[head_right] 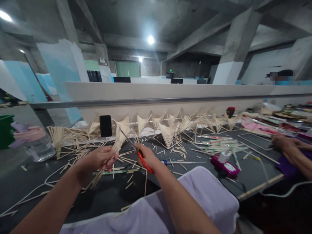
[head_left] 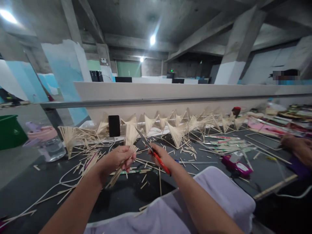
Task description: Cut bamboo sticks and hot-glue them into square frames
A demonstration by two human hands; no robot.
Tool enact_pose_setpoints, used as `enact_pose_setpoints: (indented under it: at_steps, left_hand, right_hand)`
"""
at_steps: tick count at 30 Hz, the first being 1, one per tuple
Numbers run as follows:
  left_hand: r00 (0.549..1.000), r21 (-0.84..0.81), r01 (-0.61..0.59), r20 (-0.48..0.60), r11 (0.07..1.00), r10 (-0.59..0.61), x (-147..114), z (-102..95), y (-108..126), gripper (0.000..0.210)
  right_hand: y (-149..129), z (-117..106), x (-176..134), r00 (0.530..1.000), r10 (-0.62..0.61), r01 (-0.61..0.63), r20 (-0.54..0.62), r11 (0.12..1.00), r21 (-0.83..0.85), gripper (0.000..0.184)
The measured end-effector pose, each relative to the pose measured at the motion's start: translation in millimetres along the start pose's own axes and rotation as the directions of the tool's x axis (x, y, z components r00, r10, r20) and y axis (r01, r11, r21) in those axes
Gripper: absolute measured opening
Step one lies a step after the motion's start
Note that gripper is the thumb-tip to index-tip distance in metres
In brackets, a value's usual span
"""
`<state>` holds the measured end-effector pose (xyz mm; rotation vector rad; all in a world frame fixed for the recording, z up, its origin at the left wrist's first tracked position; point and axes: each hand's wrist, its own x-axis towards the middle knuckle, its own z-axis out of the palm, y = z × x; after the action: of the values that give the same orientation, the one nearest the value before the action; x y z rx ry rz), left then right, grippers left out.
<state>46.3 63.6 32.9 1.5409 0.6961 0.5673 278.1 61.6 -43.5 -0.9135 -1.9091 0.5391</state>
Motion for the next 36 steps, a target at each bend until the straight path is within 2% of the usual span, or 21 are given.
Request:
enact_pose_setpoints:
  at_steps: [3,7,12,20,25,27,29,31,34,36]
  left_hand:
    - [0.998,-0.019,0.045,0.042,0.999,-0.044,-5.6,-1.8,-2.1,0.031]
    - [0.998,-0.042,0.033,0.057,0.999,-0.03,-10.9,1.2,2.0,0.033]
    - [0.987,-0.026,0.03,0.157,0.999,-0.026,-15.5,12.3,10.2,0.03]
    - [0.977,-0.039,0.052,0.211,0.998,-0.043,-19.3,18.8,14.1,0.031]
    - [0.988,-0.044,0.05,0.146,0.998,-0.043,-18.6,19.3,14.1,0.029]
    - [0.996,-0.059,0.04,0.088,0.997,-0.034,-16.3,18.8,12.3,0.028]
    - [1.0,-0.084,0.018,0.018,0.996,-0.017,-13.2,19.5,9.7,0.028]
    - [0.999,-0.101,0.008,-0.042,0.995,-0.012,-10.4,22.5,7.2,0.028]
    - [0.996,-0.084,0.027,-0.084,0.996,-0.034,-7.7,30.1,4.4,0.028]
    - [0.995,-0.086,0.04,-0.086,0.995,-0.048,-6.9,34.6,3.0,0.028]
  right_hand:
    - [-10.2,-1.0,-1.5,0.996,-0.058,0.062,0.074,0.997,-0.053,0.064]
    - [-24.7,0.0,-2.5,0.98,-0.132,0.145,0.148,0.986,-0.079,0.063]
    - [-24.1,2.6,-4.2,0.977,-0.133,0.146,0.164,0.987,-0.068,0.062]
    - [-31.2,-5.4,-4.3,0.963,-0.143,0.164,0.229,0.984,-0.074,0.063]
    - [-30.7,-5.1,-4.2,0.963,-0.128,0.143,0.237,0.989,-0.044,0.053]
    - [-29.1,-2.3,-3.4,0.976,-0.086,0.089,0.198,0.996,-0.01,0.046]
    - [-29.0,1.5,-2.1,0.996,0.009,-0.017,0.087,0.996,0.087,0.042]
    - [-31.3,5.3,-1.0,0.992,0.123,-0.119,0.003,0.957,0.264,0.04]
    - [-37.2,9.5,-0.5,0.983,0.181,-0.177,0.036,0.867,0.467,0.037]
    - [-40.2,10.8,-1.0,0.982,0.176,-0.188,0.07,0.862,0.471,0.037]
